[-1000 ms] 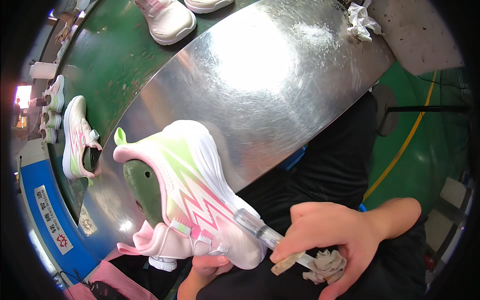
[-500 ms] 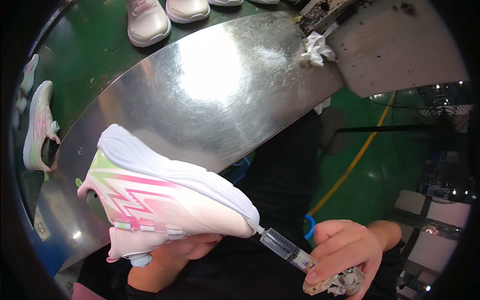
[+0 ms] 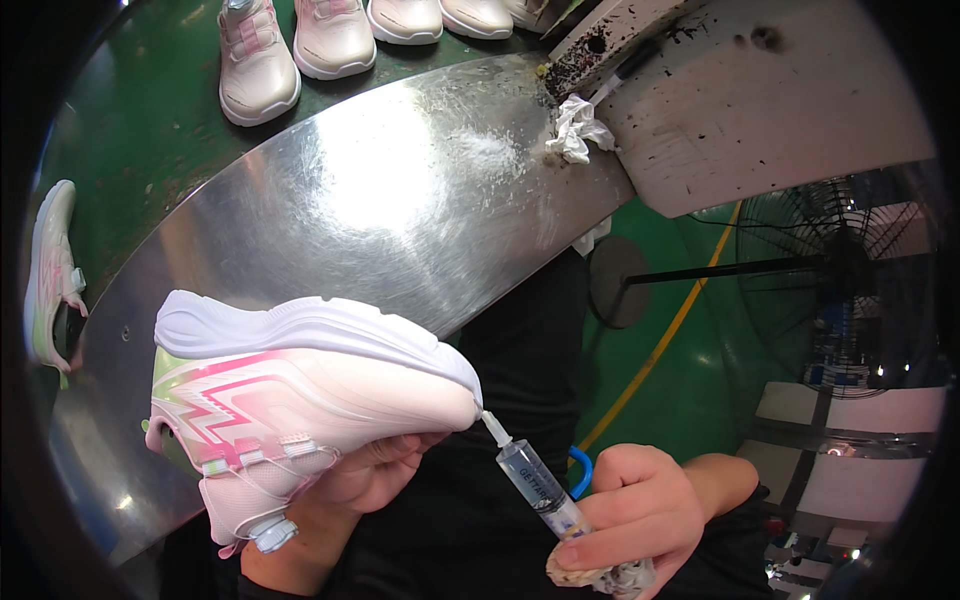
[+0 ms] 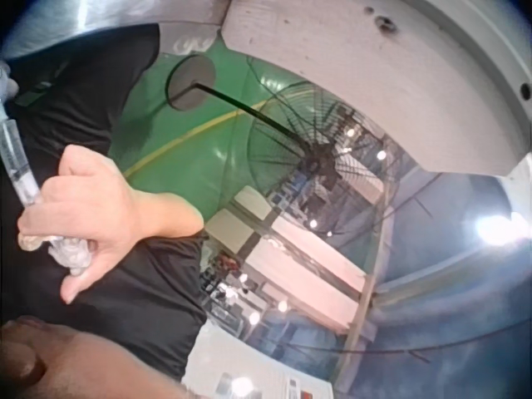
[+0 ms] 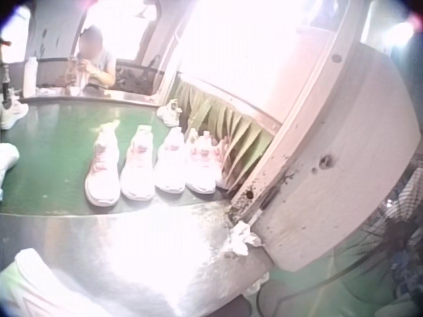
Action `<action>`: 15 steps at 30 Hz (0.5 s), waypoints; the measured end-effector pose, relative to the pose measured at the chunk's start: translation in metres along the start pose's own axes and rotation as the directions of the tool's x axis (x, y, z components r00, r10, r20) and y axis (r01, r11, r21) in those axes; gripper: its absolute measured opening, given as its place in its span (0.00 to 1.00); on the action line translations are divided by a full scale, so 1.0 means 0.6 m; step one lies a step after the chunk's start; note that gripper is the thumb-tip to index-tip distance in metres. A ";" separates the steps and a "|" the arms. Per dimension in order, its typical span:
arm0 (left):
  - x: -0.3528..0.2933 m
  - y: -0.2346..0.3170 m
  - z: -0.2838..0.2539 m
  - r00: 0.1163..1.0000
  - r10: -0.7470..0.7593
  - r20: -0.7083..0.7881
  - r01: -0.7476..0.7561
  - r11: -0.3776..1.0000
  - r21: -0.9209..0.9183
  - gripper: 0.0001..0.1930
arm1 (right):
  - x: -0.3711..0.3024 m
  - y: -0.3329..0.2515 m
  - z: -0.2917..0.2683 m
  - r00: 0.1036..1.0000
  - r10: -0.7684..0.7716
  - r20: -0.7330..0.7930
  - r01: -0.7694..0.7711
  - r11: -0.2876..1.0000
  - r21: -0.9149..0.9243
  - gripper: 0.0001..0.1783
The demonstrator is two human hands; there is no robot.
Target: The person applies liquid adhesive along the sole seams of shoes using a syringe, turning each shoe by hand to coat the edges.
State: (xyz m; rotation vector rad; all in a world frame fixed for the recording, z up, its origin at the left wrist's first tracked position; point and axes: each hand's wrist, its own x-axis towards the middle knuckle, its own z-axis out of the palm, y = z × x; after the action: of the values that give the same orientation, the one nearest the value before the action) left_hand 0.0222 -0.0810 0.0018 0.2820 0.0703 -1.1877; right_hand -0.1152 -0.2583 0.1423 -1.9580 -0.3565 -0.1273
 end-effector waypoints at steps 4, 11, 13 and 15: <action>0.010 -0.006 0.016 0.999 0.047 -0.022 -0.048 0.999 -0.024 0.38 | 0.002 -0.004 0.016 1.000 -0.014 -0.026 0.011 0.992 -0.124 0.30; 0.011 -0.001 0.010 1.000 -0.002 -0.019 0.001 0.997 -0.074 0.39 | 0.012 0.007 0.032 0.998 -0.062 0.001 0.057 0.917 -0.394 0.25; 0.008 -0.001 0.012 0.999 -0.026 -0.028 0.024 0.995 -0.092 0.38 | 0.012 0.012 0.035 0.991 -0.129 0.022 0.124 0.873 -0.472 0.23; 0.007 0.005 0.018 1.000 -0.023 0.020 0.025 0.992 -0.123 0.29 | 0.013 0.006 0.032 0.993 -0.095 0.074 0.119 0.855 -0.505 0.25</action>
State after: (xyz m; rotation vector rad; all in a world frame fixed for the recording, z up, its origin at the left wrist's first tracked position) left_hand 0.0252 -0.0865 0.0120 0.1625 0.1308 -1.2044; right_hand -0.1082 -0.2405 0.1329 -2.4696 -0.5016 -0.2716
